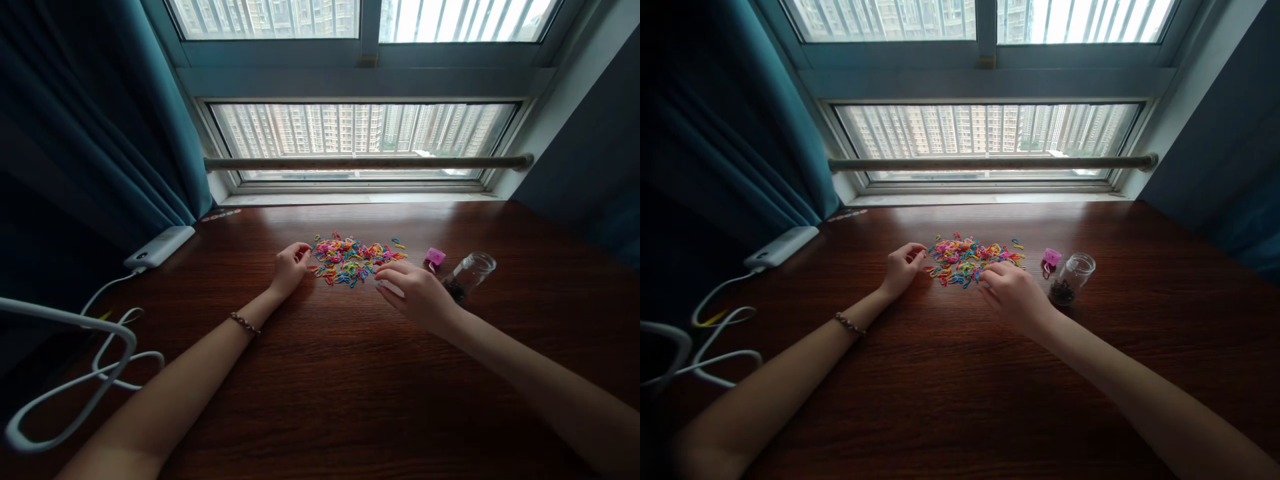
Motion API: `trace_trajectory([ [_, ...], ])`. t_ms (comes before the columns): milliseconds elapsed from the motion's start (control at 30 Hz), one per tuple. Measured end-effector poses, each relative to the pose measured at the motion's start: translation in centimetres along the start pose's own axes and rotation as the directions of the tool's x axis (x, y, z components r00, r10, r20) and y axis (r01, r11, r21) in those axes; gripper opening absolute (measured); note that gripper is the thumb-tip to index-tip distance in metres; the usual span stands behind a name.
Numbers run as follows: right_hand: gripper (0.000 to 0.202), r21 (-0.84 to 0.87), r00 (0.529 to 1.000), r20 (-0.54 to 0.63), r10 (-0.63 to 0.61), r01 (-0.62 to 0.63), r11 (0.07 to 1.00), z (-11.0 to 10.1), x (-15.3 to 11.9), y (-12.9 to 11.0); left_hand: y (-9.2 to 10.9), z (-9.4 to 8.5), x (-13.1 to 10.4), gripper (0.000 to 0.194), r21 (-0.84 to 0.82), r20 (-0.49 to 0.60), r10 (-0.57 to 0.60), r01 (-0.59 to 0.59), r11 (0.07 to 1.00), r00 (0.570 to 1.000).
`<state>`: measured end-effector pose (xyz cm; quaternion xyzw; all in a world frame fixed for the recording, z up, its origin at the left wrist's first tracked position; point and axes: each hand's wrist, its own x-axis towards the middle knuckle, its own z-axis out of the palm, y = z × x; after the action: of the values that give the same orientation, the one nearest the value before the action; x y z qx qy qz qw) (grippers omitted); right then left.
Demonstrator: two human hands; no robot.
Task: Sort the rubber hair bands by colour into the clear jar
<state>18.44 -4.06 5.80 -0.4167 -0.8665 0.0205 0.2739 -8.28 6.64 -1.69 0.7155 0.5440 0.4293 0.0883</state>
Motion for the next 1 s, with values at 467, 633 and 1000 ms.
trace_trajectory([
  [467,0.024,0.109,0.986,-0.046,-0.161,0.165,0.980,6.3,-1.6,3.0,-1.2,0.2,0.4,0.015,0.204,0.016,0.100,-0.102,0.974,0.995],
  [633,0.026,0.131,0.985,0.005,-0.172,0.169,0.977,6.3,-1.5,3.0,-2.4,0.9,0.7,0.023,0.160,0.231,0.108,-0.147,0.976,0.967],
  [1000,0.050,0.123,0.958,0.204,-0.200,0.177,0.976,6.1,-1.2,3.2,-2.3,0.6,0.7,0.024,0.115,0.171,0.021,-0.041,0.993,0.985],
])
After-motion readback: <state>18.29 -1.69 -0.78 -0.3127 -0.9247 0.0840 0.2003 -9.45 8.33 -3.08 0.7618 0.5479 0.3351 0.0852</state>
